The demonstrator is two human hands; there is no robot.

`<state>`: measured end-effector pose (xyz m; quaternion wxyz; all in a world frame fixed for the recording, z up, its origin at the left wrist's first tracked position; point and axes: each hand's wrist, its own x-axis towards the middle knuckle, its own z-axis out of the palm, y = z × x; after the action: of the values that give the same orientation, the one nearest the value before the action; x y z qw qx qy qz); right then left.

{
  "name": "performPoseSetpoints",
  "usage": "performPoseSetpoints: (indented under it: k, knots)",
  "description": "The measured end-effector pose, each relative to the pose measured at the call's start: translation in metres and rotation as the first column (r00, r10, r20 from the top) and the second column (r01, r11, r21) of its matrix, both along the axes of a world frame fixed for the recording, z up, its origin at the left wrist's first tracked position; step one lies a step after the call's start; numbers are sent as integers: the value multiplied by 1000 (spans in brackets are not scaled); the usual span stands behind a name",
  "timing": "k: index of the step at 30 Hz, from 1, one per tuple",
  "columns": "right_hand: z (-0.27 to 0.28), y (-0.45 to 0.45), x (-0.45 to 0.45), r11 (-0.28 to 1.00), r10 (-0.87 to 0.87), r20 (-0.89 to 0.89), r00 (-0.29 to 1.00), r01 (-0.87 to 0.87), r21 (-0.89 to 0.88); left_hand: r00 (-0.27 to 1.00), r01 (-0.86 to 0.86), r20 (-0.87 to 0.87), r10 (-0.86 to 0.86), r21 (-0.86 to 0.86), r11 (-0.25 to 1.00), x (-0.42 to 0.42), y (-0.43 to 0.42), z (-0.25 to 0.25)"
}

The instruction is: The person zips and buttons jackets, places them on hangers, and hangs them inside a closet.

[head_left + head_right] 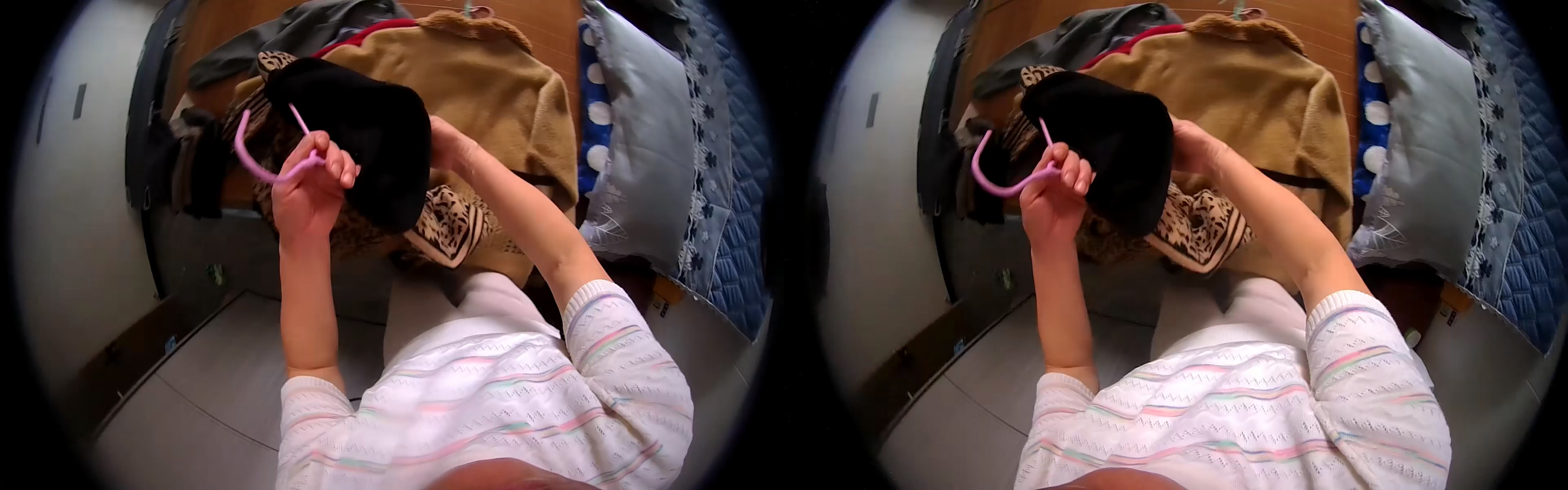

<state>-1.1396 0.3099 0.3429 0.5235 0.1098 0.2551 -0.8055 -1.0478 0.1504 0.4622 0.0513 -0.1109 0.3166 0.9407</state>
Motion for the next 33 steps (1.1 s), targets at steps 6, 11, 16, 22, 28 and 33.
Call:
performPoseSetpoints:
  k: [6, 11, 16, 22, 28, 33]
  knots:
    - [-2, -99, 75, 963, 190, -254, 948, -230, -142, 955, -56, -290, 54, 0, 998, 115, -60, 41]
    - [45, -162, 149, 891, 298, -211, 931, -351, -289, 890, -142, -440, 124, -7, 990, 232, -97, 90]
    - [63, -221, 174, 888, 308, -420, 854, -416, -195, 849, -252, -502, 166, -109, 961, 320, -116, 137]
    - [106, -268, 269, 770, 487, -351, 800, -583, -261, 739, -469, -515, 435, 70, 880, 367, -141, 177]
    - [64, -221, 289, 502, 734, -546, 405, -864, 35, 510, -817, -599, 618, -111, 567, 379, -169, 193]
    - [69, -169, 265, 378, 669, -728, 152, -912, 158, 311, -948, -493, 813, -106, 299, 393, -192, 215]
